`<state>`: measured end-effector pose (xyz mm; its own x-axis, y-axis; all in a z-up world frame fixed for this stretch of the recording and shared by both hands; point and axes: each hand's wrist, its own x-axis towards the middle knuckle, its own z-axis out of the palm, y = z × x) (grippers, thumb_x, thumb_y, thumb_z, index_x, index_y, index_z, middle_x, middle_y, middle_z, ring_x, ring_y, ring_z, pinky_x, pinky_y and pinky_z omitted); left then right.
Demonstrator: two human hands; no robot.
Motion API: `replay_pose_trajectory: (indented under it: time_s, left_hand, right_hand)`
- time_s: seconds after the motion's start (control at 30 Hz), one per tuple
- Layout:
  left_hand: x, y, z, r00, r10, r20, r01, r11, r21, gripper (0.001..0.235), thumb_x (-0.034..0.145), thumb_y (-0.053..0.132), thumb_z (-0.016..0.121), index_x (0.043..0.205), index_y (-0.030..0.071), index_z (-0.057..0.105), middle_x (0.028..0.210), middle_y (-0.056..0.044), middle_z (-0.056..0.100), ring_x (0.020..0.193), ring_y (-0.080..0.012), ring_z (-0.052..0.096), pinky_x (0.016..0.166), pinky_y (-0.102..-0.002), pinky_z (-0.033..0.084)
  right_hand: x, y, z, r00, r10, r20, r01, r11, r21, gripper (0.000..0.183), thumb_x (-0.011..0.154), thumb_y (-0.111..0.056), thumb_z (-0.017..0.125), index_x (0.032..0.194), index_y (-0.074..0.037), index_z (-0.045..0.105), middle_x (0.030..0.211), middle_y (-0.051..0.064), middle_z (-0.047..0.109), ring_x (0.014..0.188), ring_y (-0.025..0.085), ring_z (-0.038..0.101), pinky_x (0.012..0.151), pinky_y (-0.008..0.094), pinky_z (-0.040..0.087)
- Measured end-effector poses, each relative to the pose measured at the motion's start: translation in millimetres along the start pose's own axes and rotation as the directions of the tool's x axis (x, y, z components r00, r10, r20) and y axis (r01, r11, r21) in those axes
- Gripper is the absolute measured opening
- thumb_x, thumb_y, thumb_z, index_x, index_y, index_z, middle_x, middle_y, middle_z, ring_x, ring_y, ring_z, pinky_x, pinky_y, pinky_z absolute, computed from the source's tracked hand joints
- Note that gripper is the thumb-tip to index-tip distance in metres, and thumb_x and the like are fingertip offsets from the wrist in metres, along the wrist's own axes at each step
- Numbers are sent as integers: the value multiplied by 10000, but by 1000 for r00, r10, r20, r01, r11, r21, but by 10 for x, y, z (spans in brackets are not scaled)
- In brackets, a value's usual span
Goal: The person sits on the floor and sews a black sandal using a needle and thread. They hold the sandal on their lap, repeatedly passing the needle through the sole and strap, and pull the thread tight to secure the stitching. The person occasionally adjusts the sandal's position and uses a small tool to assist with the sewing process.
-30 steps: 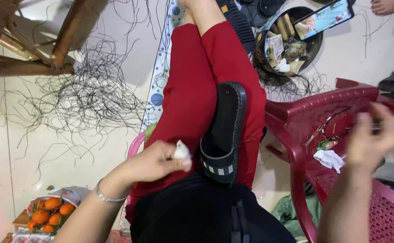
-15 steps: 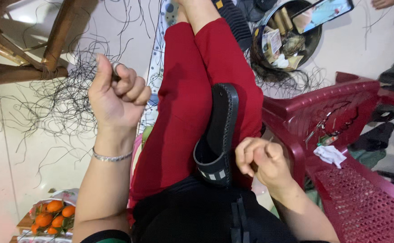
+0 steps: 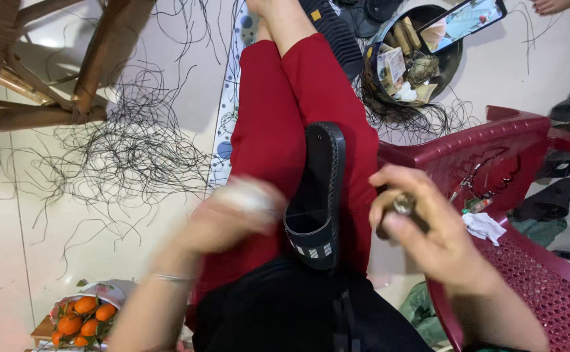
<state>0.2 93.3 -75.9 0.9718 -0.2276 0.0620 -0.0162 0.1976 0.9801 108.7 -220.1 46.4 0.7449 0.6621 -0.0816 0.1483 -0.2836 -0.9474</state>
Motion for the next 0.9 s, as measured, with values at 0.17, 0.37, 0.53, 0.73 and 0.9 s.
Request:
replay_pose_trajectory:
  time_s: [0.17, 0.37, 0.53, 0.73, 0.9]
  left_hand:
    - [-1562, -188, -1678, 441, -125, -889, 702, 665, 255, 142, 1221, 121, 647, 1121, 76, 738, 1006, -74, 684, 910, -135, 617, 707, -255, 535]
    - [-877, 72, -545, 493, -350, -797, 740, 650, 172, 134, 1005, 74, 668, 1098, 2, 731, 998, -187, 725, 928, -290, 691, 810, -398, 581]
    - [-2, 451, 633, 944, -209, -256, 245, 962, 119, 130, 851, 184, 795, 787, 89, 733, 892, -132, 773, 805, -294, 743, 732, -387, 623]
    - [85, 468, 847, 927, -292, 236, 264, 954, 143, 360, 935, 384, 654, 808, 52, 707, 1283, -351, 619, 1216, -496, 603, 937, -520, 533]
    - [30, 433, 932, 921, -251, 300, 205, 963, 176, 424, 942, 417, 644, 763, 34, 668, 1391, -398, 541, 1356, -483, 529, 1100, -469, 452]
  right_hand:
    - [-354, 322, -42, 979, 87, 187, -3, 913, -409, 473, 930, -62, 627, 1400, -109, 631, 1009, 242, 698, 772, 421, 734, 655, 488, 585]
    - [-98, 178, 102, 973, 54, 225, 81, 832, -549, 284, 973, -150, 636, 1213, -203, 780, 860, 148, 712, 653, 346, 702, 558, 407, 563]
    - [-95, 219, 46, 948, 109, 300, 133, 719, -682, 282, 973, -225, 629, 1207, -284, 774, 889, 91, 720, 640, 302, 714, 546, 401, 564]
    - [-123, 123, 61, 911, 182, 371, 273, 409, -871, 452, 892, -194, 665, 1307, -373, 696, 868, 25, 643, 518, 220, 627, 442, 363, 521]
    - [25, 203, 115, 878, 165, 450, 294, 557, -777, 364, 959, -167, 630, 1308, -255, 689, 904, 60, 653, 452, 204, 595, 339, 370, 492]
